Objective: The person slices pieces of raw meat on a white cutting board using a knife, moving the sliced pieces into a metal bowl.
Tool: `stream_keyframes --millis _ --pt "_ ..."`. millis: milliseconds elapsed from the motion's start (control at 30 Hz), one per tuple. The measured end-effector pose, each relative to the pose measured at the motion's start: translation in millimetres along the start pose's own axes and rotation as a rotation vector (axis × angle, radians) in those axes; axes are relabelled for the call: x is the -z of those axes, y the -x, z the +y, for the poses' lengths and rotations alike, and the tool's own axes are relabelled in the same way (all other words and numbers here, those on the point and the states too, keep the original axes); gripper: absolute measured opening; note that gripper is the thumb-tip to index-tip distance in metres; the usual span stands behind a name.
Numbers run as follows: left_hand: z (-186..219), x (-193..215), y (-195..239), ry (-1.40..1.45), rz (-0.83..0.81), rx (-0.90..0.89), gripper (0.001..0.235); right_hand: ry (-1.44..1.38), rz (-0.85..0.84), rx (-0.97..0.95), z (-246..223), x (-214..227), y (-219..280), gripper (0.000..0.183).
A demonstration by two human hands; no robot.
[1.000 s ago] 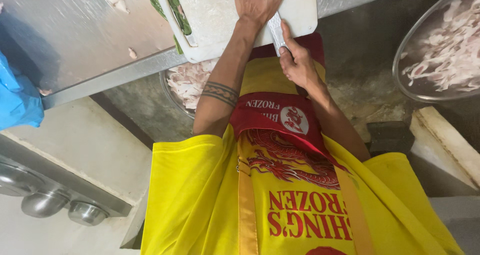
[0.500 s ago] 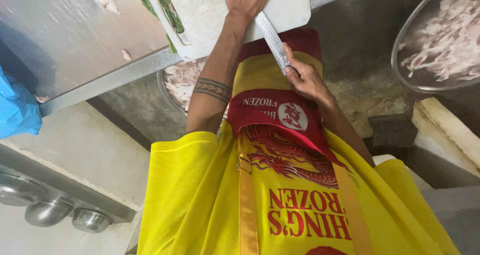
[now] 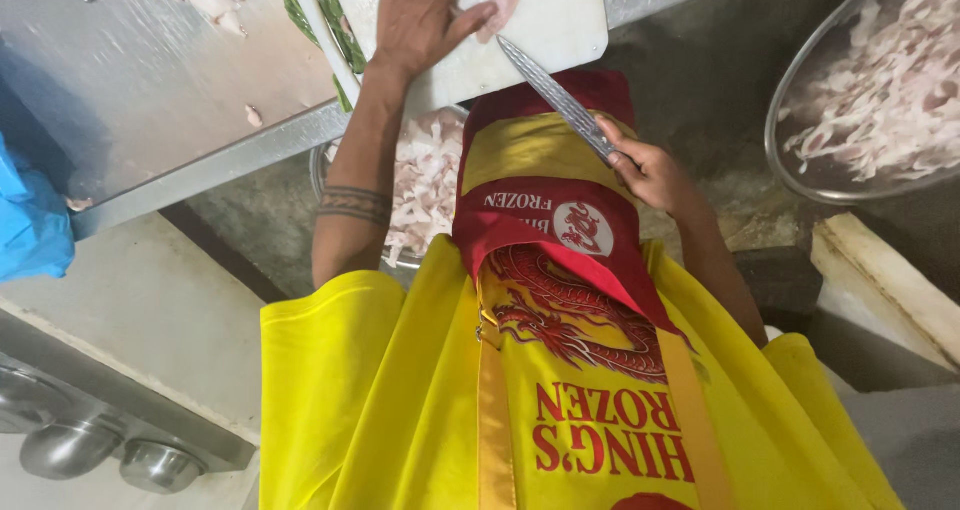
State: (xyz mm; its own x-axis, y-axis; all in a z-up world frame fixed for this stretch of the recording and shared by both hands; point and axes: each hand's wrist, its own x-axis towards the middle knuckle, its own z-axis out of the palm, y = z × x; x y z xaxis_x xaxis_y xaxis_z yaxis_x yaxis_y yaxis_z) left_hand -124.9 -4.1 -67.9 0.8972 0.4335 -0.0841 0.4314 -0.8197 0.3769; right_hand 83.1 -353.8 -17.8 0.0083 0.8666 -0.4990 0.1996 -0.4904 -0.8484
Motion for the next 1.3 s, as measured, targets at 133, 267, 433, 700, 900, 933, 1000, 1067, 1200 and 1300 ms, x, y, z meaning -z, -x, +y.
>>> stream_keyframes --millis 133,267,433,700,900,933,1000,1067,1200,1300 --pt "-19.5 13.7 54.6 -0.03 -0.026 0.103 0.058 -0.248 0.048 -0.259 2.2 9.1 9.6 0.058" --pt "-8.2 0.1 78.8 -0.152 0.139 0.15 0.038 -0.308 0.2 -0.162 4.1 21.6 -0.9 0.058" --pt "37.2 -32.3 34.8 0.335 0.232 0.408 0.03 -0.274 0.167 -0.122 -11.4 13.9 -37.5 0.06" --pt "57.3 -24.9 45.6 0.572 0.345 0.592 0.012 0.159 0.149 0.176 -51.4 -30.2 -90.8 0.071" --pt "57.4 -27.3 49.6 0.413 0.514 0.618 0.01 0.504 0.115 0.032 -47.8 -5.8 -36.5 0.064" --pt "53.9 -22.6 52.8 0.438 0.547 0.62 0.011 0.372 0.082 0.032 -42.9 3.5 -27.4 0.059" --pt "59.5 -18.1 56.2 0.468 0.58 0.624 0.014 0.242 0.047 0.028 -31.9 13.3 -3.6 0.054" --pt "72.9 -20.0 44.4 0.496 0.467 0.558 0.031 -0.031 0.206 -0.227 -23.7 20.6 12.1 0.062" --pt "102.3 -53.9 -15.4 0.297 0.533 0.528 0.037 -0.106 0.369 -0.125 -16.4 29.5 4.0 0.064" --pt "83.2 -78.7 -95.3 0.427 0.431 0.571 0.016 -0.217 0.473 -0.157 -21.0 25.9 -3.1 0.063"
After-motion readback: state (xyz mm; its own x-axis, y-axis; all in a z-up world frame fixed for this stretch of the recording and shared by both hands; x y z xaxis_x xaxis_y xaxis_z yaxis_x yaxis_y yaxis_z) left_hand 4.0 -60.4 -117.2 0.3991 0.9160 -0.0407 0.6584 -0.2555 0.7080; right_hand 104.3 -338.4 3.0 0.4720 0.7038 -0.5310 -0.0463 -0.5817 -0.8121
